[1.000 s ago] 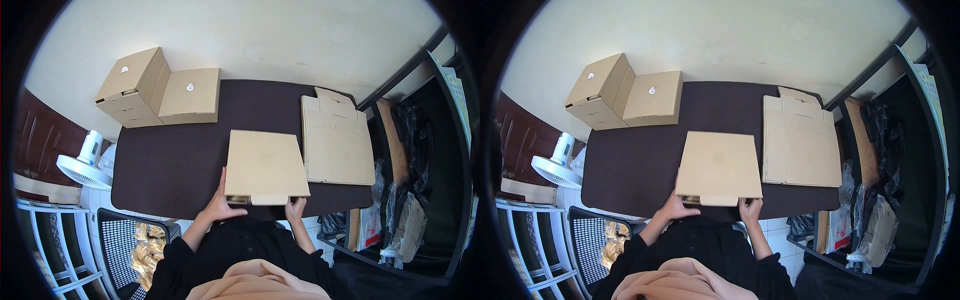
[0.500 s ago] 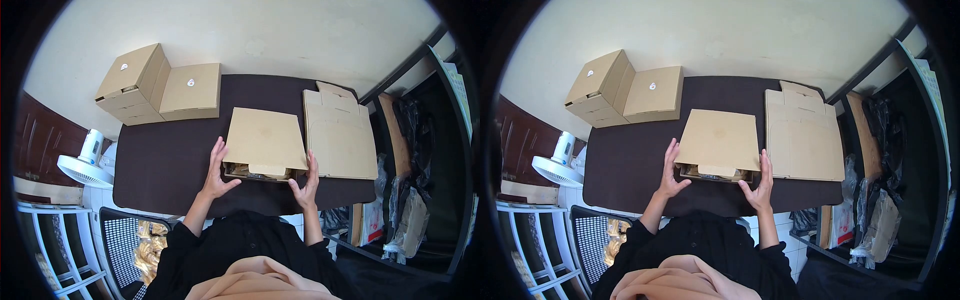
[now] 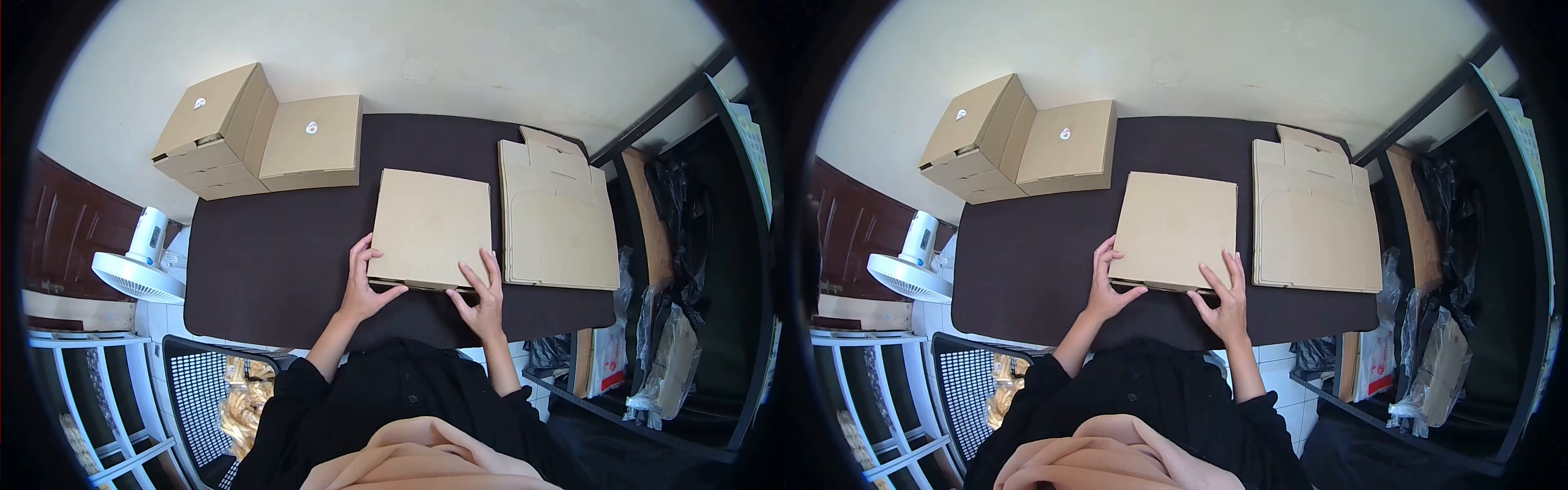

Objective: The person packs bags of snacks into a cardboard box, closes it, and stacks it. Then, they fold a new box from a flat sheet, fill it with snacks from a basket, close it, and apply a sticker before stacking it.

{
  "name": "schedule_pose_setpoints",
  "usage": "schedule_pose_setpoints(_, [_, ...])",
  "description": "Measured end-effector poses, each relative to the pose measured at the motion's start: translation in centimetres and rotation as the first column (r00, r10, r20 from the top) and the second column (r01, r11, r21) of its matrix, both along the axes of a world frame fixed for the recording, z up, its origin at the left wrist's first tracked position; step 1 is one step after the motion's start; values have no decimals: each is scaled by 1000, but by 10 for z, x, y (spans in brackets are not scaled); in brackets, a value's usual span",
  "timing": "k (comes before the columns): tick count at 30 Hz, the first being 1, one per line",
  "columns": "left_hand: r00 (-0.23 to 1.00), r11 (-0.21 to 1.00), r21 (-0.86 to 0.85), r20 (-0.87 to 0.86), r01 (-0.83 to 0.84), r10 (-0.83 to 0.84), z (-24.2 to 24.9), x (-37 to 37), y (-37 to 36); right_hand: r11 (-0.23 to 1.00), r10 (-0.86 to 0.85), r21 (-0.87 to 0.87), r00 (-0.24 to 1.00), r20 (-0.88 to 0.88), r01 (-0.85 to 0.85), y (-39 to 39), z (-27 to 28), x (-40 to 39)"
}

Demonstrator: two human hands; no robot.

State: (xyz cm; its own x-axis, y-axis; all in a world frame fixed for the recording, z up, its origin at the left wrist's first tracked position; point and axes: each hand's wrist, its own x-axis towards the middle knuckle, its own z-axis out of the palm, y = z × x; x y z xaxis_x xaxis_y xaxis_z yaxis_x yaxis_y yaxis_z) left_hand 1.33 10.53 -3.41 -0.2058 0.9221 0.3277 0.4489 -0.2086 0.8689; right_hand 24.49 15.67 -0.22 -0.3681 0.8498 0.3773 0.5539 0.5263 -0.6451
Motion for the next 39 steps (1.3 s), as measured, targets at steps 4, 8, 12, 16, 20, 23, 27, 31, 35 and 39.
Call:
schedule_pose_setpoints(4, [997,998,39,-40,-58,59,-6,5,1,1000,-3,-15,1000,5,3,-2,-3,1])
schedule_pose_setpoints(8, [996,995,68,-46,-79,82,-10,7,1,1000,-16,-27,1000,-9,16,-3,-5,0])
schedule_pose_setpoints(12, [994,992,67,-11,-105,106,-7,11,3,1000,-19,-24,1000,-17,19,-2,-5,0])
schedule_pose_setpoints(16, [993,989,85,-8,-118,119,-11,12,3,1000,-18,-24,1000,-11,18,-2,-4,-1])
schedule_pose_setpoints(20, [994,987,115,13,-108,107,-10,13,3,999,-23,-34,999,-37,21,-4,-7,-1])
schedule_pose_setpoints(23, [994,993,86,78,-78,72,-24,7,-4,998,-56,13,998,9,56,-8,-22,2])
schedule_pose_setpoints(27, [994,995,77,99,-56,49,-26,-1,-5,999,-50,16,999,19,49,-8,-19,4])
schedule_pose_setpoints(31, [996,998,-56,-89,-19,14,10,-9,11,997,-74,16,975,211,72,6,-2,-1])
schedule_pose_setpoints(35, [868,985,-169,-482,42,-119,39,1,44,987,-159,54,916,369,150,35,-2,-31])
schedule_pose_setpoints(39, [760,985,-173,-638,20,-128,24,18,72,990,-143,64,851,504,129,55,-7,-47])
